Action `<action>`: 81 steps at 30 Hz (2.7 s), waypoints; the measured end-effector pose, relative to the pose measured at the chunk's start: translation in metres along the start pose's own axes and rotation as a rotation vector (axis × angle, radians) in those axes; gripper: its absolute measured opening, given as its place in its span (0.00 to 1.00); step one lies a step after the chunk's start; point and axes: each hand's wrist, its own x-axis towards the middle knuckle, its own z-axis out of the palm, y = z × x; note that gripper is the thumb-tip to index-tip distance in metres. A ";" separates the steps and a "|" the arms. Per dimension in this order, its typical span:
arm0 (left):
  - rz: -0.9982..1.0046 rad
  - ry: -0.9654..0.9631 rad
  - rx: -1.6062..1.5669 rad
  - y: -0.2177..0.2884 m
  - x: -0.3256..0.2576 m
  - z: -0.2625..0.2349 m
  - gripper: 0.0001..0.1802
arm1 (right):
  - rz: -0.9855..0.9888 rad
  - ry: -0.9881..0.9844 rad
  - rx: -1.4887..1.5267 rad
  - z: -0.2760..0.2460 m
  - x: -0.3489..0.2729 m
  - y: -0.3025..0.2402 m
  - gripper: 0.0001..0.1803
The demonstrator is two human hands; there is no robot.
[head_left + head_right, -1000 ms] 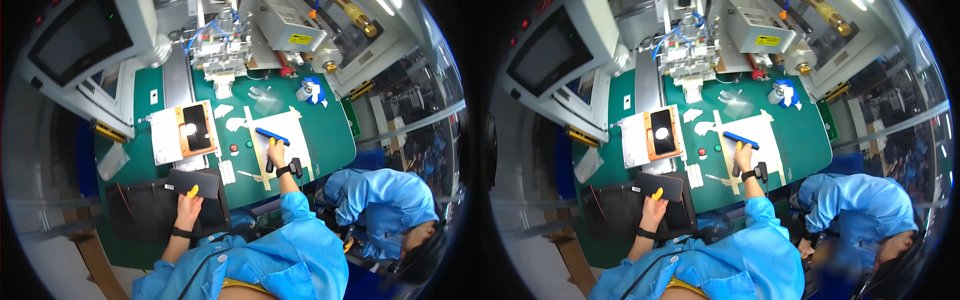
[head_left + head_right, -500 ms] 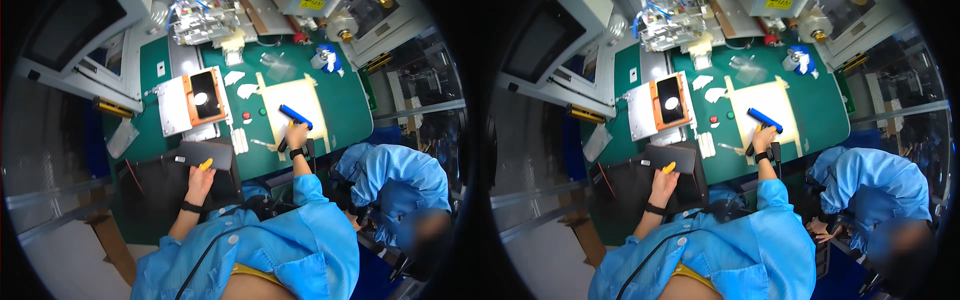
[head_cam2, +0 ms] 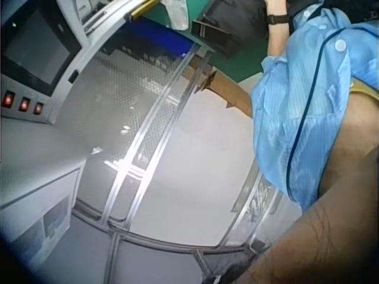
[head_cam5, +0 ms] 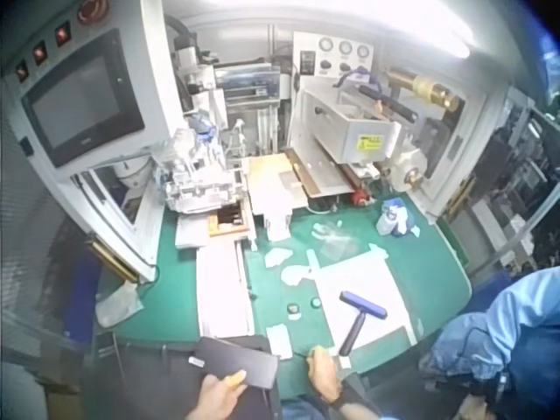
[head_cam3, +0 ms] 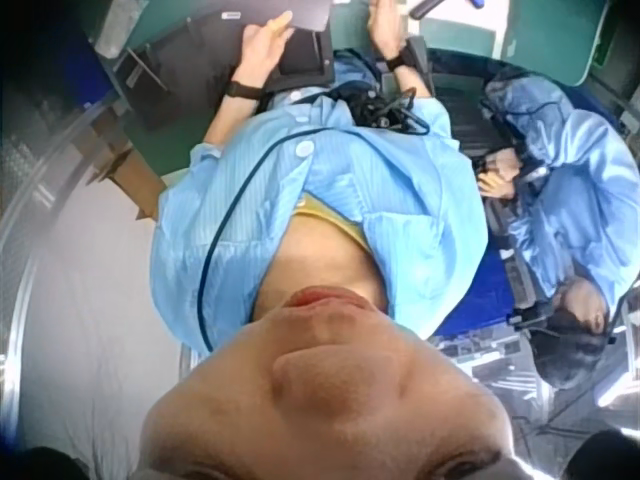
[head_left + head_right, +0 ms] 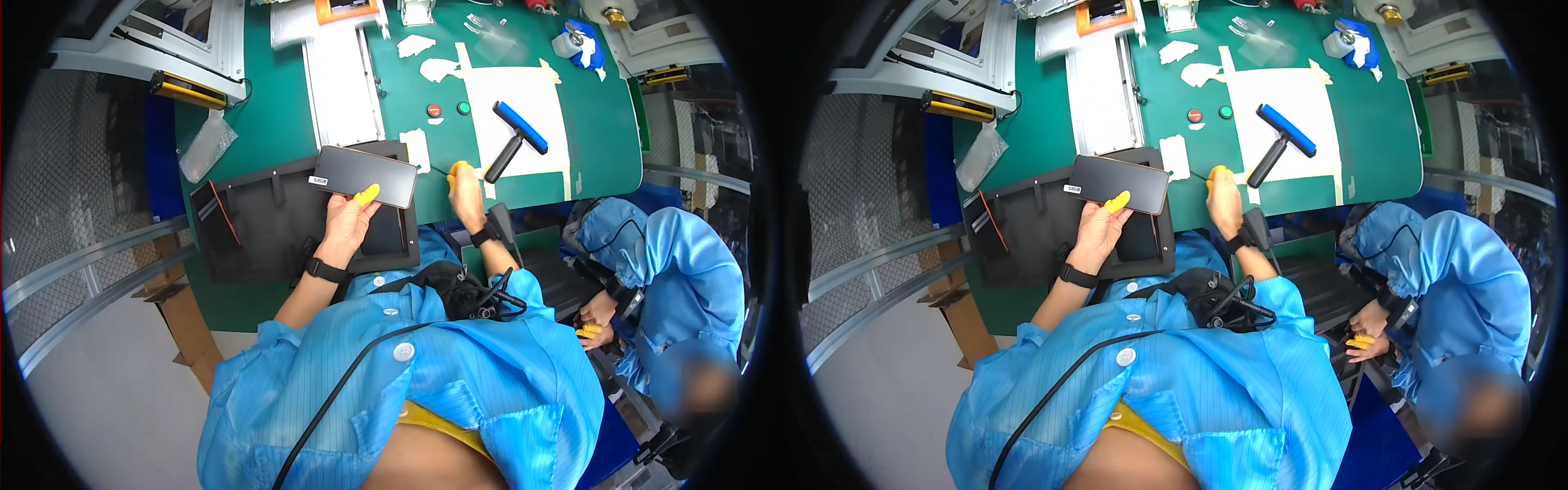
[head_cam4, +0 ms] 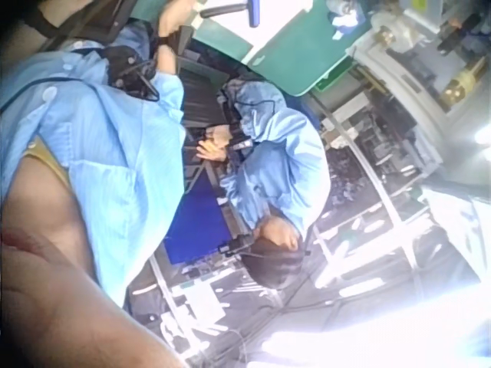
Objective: The recorder is assembling or inspecting smartphone screen panels at a factory workstation, using a roller tool.
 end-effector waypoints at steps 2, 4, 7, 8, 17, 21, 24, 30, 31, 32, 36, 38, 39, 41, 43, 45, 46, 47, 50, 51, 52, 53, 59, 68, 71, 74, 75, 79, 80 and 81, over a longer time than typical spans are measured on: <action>0.011 -0.003 0.024 -0.006 -0.001 0.004 0.15 | 0.236 0.052 0.259 0.000 -0.007 0.005 0.15; 0.019 0.001 0.049 -0.010 -0.001 0.006 0.15 | 0.359 0.002 0.408 -0.037 -0.009 -0.016 0.23; -0.013 0.042 0.321 -0.004 -0.002 0.016 0.13 | 0.537 -0.163 1.029 -0.051 -0.014 -0.016 0.19; -0.054 0.077 0.430 0.000 -0.002 0.018 0.11 | 0.575 -0.180 1.089 -0.054 -0.017 -0.015 0.18; -0.272 -0.044 0.896 0.026 -0.020 0.040 0.15 | 0.206 -0.211 0.745 -0.095 -0.043 -0.069 0.19; -0.135 -0.235 0.832 0.006 -0.027 0.046 0.10 | 0.122 -0.330 0.674 -0.106 -0.045 -0.088 0.22; -0.064 -0.311 0.953 0.007 -0.026 0.046 0.05 | 0.011 -0.242 0.631 -0.105 -0.045 -0.093 0.15; -0.202 -0.423 1.018 0.025 -0.035 0.040 0.05 | 0.009 -0.335 0.650 -0.104 -0.044 -0.100 0.12; -0.259 -0.476 1.032 0.032 -0.034 0.044 0.05 | -0.024 -0.323 0.672 -0.103 -0.043 -0.099 0.12; -0.297 -0.524 1.031 0.042 -0.034 0.050 0.07 | -0.026 -0.305 0.687 -0.102 -0.043 -0.099 0.11; -0.386 -0.628 1.007 0.060 -0.020 0.055 0.09 | -0.154 -0.215 0.669 -0.104 -0.030 -0.097 0.09; -0.153 -0.520 1.039 0.063 -0.013 0.052 0.09 | -0.076 -0.157 0.547 -0.111 -0.026 -0.091 0.09; 0.014 -0.481 1.100 0.064 -0.008 0.050 0.09 | -0.003 -0.107 0.522 -0.112 -0.023 -0.084 0.09; 0.320 -0.392 1.156 0.042 -0.005 0.036 0.09 | 0.299 -0.121 0.564 -0.104 -0.017 -0.072 0.09; 0.469 -0.329 1.164 0.027 -0.009 0.035 0.09 | 0.420 -0.015 0.580 -0.075 -0.013 -0.044 0.09; -0.123 -0.220 1.038 0.025 -0.024 0.043 0.09 | 0.250 0.219 0.422 -0.052 -0.003 -0.023 0.10; -0.191 -0.167 0.902 0.019 -0.026 0.036 0.11 | 0.252 0.254 0.347 -0.046 0.005 -0.022 0.12; -0.258 -0.118 0.765 0.013 -0.027 0.030 0.13 | 0.243 0.252 0.351 -0.046 0.009 -0.023 0.12; -0.290 -0.008 0.558 0.008 -0.016 0.028 0.15 | 0.348 -0.115 0.890 -0.051 0.019 -0.044 0.14; -0.282 0.025 0.462 0.007 -0.013 0.029 0.15 | 0.343 -0.122 0.884 -0.050 0.020 -0.050 0.14; -0.305 0.046 0.444 0.009 -0.016 0.036 0.13 | 0.349 -0.207 1.014 -0.051 0.019 -0.056 0.13; -0.305 0.047 0.433 0.005 -0.013 0.035 0.13 | 0.355 -0.293 1.144 -0.053 0.018 -0.060 0.12; -0.040 0.026 0.370 0.006 -0.041 0.039 0.14 | 0.484 -0.352 1.235 -0.089 0.000 -0.088 0.12; 0.142 -0.130 0.546 0.055 -0.070 0.048 0.19 | 0.462 -0.267 1.338 -0.103 -0.012 -0.121 0.12; 0.140 -0.171 0.493 0.062 -0.066 0.041 0.18 | 0.459 -0.323 1.396 -0.113 -0.009 -0.128 0.12; 0.086 -0.198 0.457 0.066 -0.070 0.036 0.18 | 0.445 -0.368 1.392 -0.121 -0.008 -0.134 0.12; 0.091 -0.198 0.453 0.066 -0.071 0.035 0.18 | 0.442 -0.378 1.354 -0.121 -0.008 -0.134 0.12; 0.119 -0.199 0.499 0.069 -0.075 0.034 0.18 | 0.448 -0.366 1.295 -0.113 -0.012 -0.135 0.12; 0.121 -0.198 0.489 0.070 -0.076 0.033 0.18 | 0.432 -0.408 1.272 -0.113 -0.012 -0.135 0.12; 0.128 -0.193 0.485 0.071 -0.077 0.031 0.18 | 0.414 -0.451 1.251 -0.113 -0.009 -0.135 0.12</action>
